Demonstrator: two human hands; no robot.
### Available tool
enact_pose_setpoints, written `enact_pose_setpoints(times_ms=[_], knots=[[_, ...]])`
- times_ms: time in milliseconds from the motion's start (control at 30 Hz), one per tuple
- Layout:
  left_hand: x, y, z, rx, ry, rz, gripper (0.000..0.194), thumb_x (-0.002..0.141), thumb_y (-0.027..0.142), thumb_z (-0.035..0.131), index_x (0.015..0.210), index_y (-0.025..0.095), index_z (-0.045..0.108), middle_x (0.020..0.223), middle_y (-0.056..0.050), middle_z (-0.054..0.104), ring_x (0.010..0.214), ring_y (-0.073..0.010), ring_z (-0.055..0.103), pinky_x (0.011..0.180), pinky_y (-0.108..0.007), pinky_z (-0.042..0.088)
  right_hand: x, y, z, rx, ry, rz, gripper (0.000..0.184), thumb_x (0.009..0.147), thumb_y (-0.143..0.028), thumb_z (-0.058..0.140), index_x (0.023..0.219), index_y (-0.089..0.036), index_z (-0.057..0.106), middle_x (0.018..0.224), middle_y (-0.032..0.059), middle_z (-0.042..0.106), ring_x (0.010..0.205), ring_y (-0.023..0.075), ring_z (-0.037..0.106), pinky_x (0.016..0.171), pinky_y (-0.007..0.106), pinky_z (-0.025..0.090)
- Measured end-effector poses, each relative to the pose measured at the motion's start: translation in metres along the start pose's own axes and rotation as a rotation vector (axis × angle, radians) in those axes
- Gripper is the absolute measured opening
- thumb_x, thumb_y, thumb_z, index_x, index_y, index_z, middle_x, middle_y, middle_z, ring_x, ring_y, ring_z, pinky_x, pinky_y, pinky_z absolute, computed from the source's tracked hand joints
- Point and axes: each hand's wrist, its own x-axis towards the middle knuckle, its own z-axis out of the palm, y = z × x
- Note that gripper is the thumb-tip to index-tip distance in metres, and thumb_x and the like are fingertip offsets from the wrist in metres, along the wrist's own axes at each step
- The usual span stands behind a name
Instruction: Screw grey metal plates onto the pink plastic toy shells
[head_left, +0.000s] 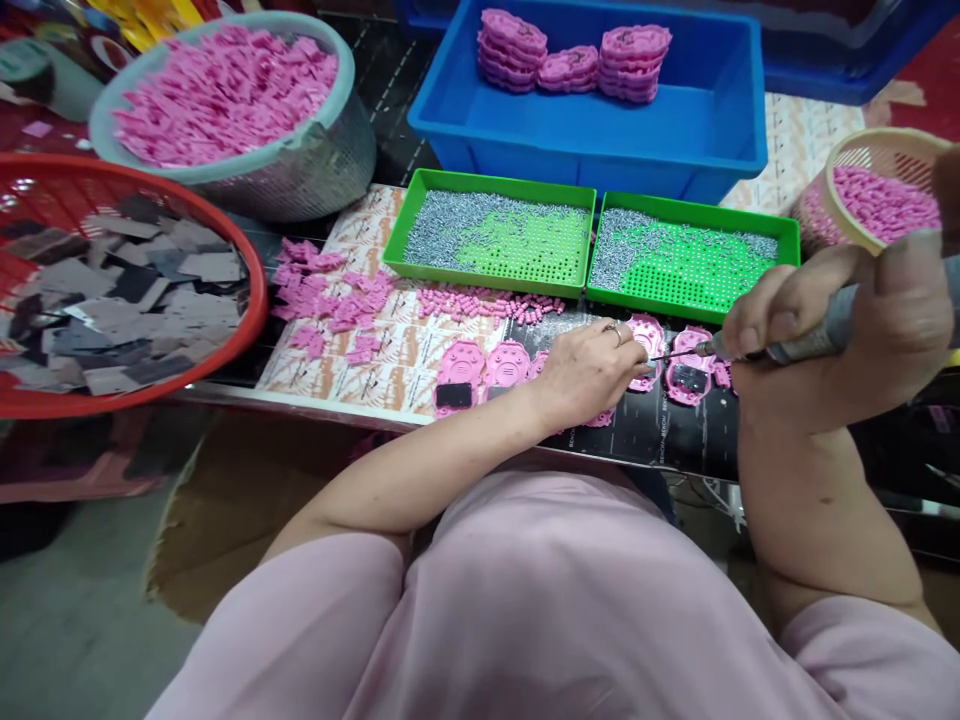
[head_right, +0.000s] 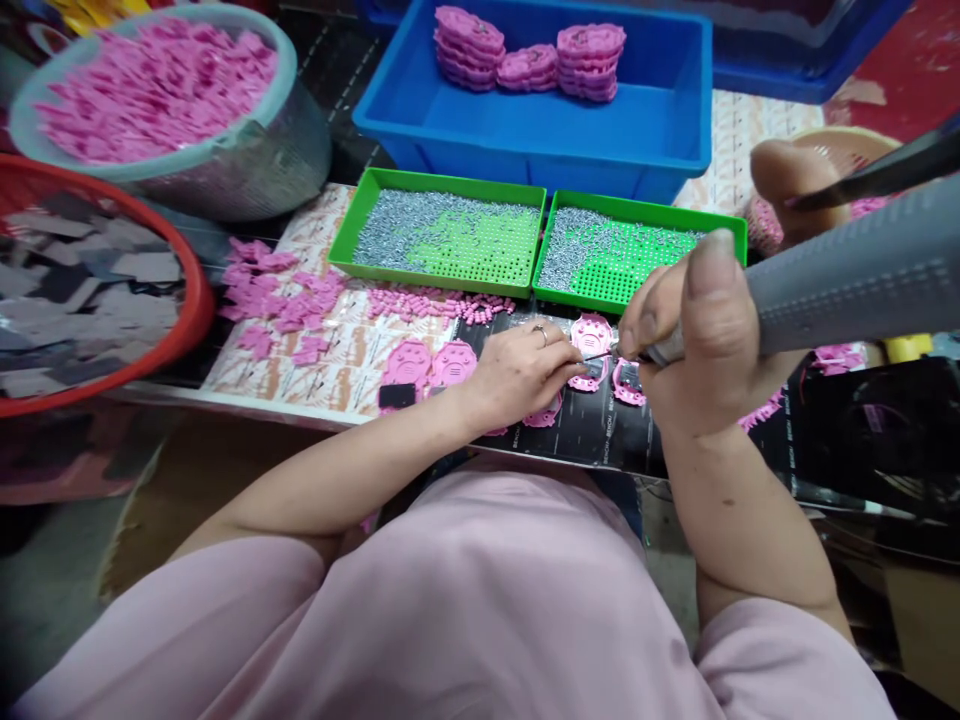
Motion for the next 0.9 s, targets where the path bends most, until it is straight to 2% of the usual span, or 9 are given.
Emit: enact_pose_setpoints(times_ms=[100,267,367,500,633,833,900], knots=[[-0.002,0.002,0.000,-0.011,0.001,0.018,0.028,0.096,0.035,0.047,0.086,0.016,0.066,0.086,-0.005,0.066,0.086,-0.0174,0.060,0.076,-0.029,0.046,-0.011,-0.001,0.006,0.088,0.070,-0.088,0.050,0.079,-0.040,0.063,0.045,-0.018,0.034,0.039,-0.0053,0.030,0.031,0.0056,0.037,0.027,0.022,0.026],[-0.005,0.002,0.002,-0.013,0.034,0.048,0.027,0.095,0.034,0.049,0.083,0.015,0.065,0.084,-0.004,0.066,0.085,-0.0169,0.059,0.077,-0.027,0.046,-0.018,-0.004,0.005,0.040,0.023,-0.061,0.049,0.080,-0.041,0.060,0.043,-0.019,0.035,0.040,-0.0033,0.029,0.032,0.0082,0.037,0.028,0.025,0.029],[-0.008,0.001,0.004,-0.020,0.051,0.053,0.026,0.095,0.032,0.050,0.082,0.015,0.064,0.083,-0.005,0.066,0.082,-0.0166,0.060,0.078,-0.027,0.046,-0.019,-0.008,0.001,0.023,0.002,-0.079,0.048,0.081,-0.042,0.058,0.044,-0.020,0.037,0.040,-0.0029,0.029,0.032,0.0095,0.037,0.028,0.027,0.026],[-0.012,0.002,0.005,-0.121,0.064,0.047,0.022,0.095,0.028,0.050,0.087,0.014,0.065,0.083,-0.004,0.067,0.082,-0.0157,0.062,0.078,-0.026,0.048,-0.025,-0.011,0.002,0.012,0.089,-0.032,0.049,0.080,-0.043,0.061,0.044,-0.021,0.037,0.042,-0.0029,0.029,0.035,0.0104,0.038,0.030,0.028,0.027],[-0.012,0.003,0.005,-0.207,0.040,0.054,0.020,0.096,0.026,0.049,0.094,0.015,0.066,0.087,-0.003,0.069,0.085,-0.0145,0.064,0.081,-0.026,0.049,-0.030,-0.011,0.003,0.037,0.037,-0.021,0.052,0.079,-0.047,0.062,0.043,-0.020,0.037,0.043,-0.0025,0.029,0.035,0.0098,0.038,0.030,0.029,0.025],[-0.011,0.005,0.004,-0.182,0.006,0.058,0.024,0.097,0.029,0.048,0.091,0.015,0.066,0.087,-0.005,0.070,0.084,-0.0135,0.064,0.083,-0.027,0.049,-0.029,-0.014,0.001,0.064,-0.045,-0.137,0.039,0.084,-0.033,0.059,0.049,-0.023,0.046,0.045,-0.0037,0.037,0.033,0.0097,0.039,0.028,0.028,0.028],[-0.012,0.005,0.004,-0.183,0.009,0.064,0.027,0.097,0.031,0.047,0.088,0.015,0.067,0.086,-0.005,0.070,0.084,-0.0140,0.064,0.083,-0.027,0.049,-0.030,-0.015,0.002,0.062,-0.044,-0.124,0.040,0.082,-0.035,0.061,0.047,-0.023,0.046,0.044,-0.0036,0.037,0.033,0.0096,0.039,0.027,0.029,0.027]])
